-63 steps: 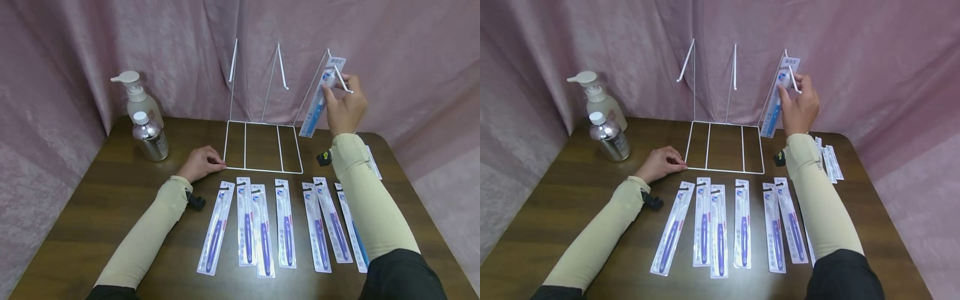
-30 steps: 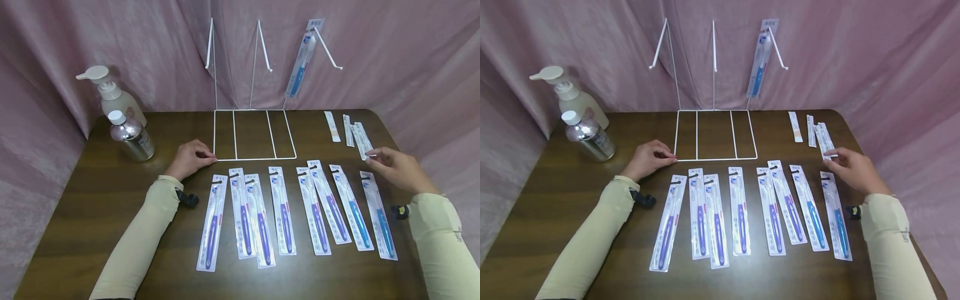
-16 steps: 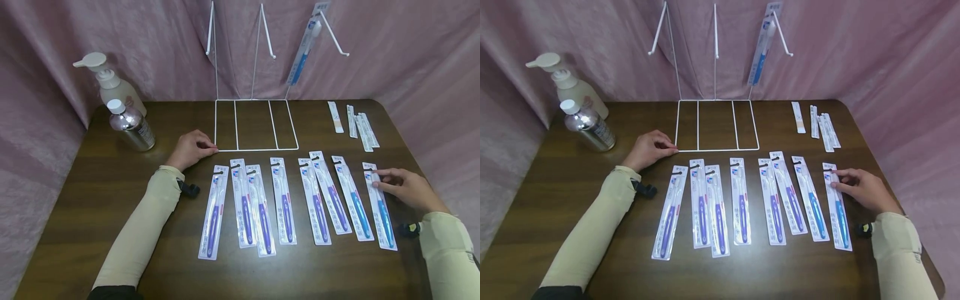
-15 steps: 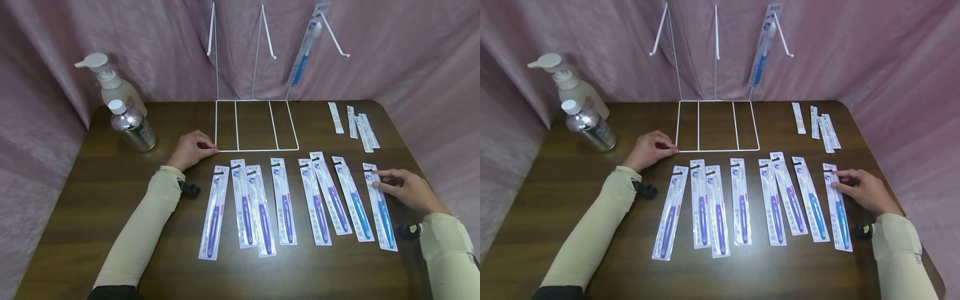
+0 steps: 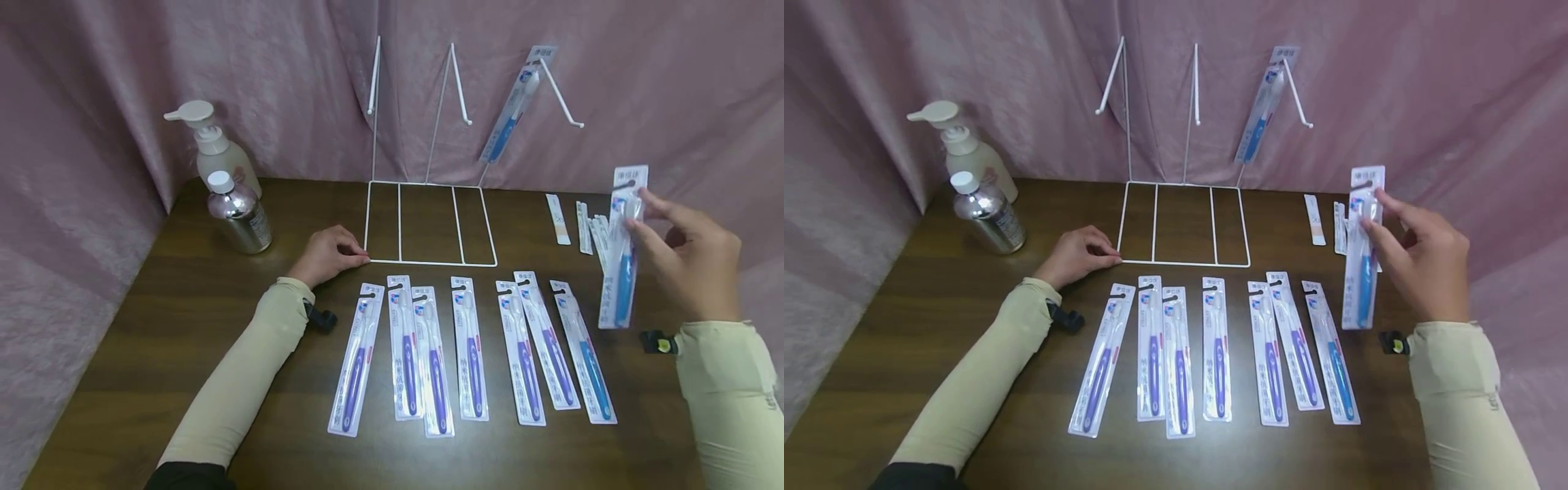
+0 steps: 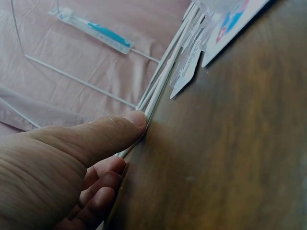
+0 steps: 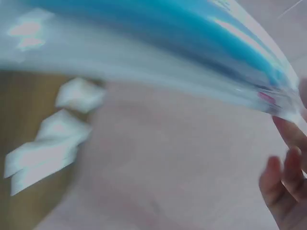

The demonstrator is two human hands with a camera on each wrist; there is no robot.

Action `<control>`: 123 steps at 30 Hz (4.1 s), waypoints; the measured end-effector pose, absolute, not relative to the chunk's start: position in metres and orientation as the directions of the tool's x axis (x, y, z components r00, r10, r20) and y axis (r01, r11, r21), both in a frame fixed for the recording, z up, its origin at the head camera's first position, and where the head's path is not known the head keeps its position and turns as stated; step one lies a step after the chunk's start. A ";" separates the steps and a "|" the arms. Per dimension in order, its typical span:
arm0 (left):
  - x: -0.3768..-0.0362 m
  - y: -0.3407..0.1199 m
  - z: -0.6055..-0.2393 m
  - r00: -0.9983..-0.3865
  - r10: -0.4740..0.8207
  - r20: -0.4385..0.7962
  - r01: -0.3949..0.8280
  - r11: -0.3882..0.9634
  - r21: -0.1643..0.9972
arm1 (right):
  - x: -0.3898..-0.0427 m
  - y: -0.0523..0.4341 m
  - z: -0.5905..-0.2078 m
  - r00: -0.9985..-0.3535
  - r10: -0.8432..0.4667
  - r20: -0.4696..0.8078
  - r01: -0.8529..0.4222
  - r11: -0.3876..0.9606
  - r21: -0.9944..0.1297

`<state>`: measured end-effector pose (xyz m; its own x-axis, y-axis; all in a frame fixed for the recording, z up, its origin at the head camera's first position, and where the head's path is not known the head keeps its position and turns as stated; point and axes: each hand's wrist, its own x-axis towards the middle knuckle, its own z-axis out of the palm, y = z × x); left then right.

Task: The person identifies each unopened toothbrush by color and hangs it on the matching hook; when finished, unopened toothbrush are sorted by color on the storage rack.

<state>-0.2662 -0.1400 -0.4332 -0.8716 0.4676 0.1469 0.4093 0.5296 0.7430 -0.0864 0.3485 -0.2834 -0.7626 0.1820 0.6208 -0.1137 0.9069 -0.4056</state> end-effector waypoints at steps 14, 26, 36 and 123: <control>-0.265 -0.134 -0.437 -0.861 0.480 0.171 0.429 0.502 0.751 | -0.115 0.241 -0.231 -0.594 0.200 0.779 -0.220 0.892 -0.396; -0.264 -0.140 -0.432 -0.875 0.462 0.146 0.403 0.527 0.748 | -0.187 0.248 -0.256 -0.631 0.246 0.735 -0.202 0.864 -0.462; -0.264 -0.137 -0.432 -0.879 0.457 0.138 0.392 0.527 0.754 | -0.276 0.256 -0.251 -0.679 0.353 0.644 -0.083 0.834 -0.545; -0.259 -0.160 -0.415 -0.879 0.457 0.139 0.400 0.545 0.737 | -0.130 0.239 -0.225 -0.564 0.127 0.816 -0.331 0.871 -0.364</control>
<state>-0.2592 -0.1603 -0.4149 -0.8787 0.4568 0.1388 0.3997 0.5447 0.7373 -0.1295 0.2391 -0.2253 -0.5641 0.1267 0.8160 -0.3307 0.8708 -0.3638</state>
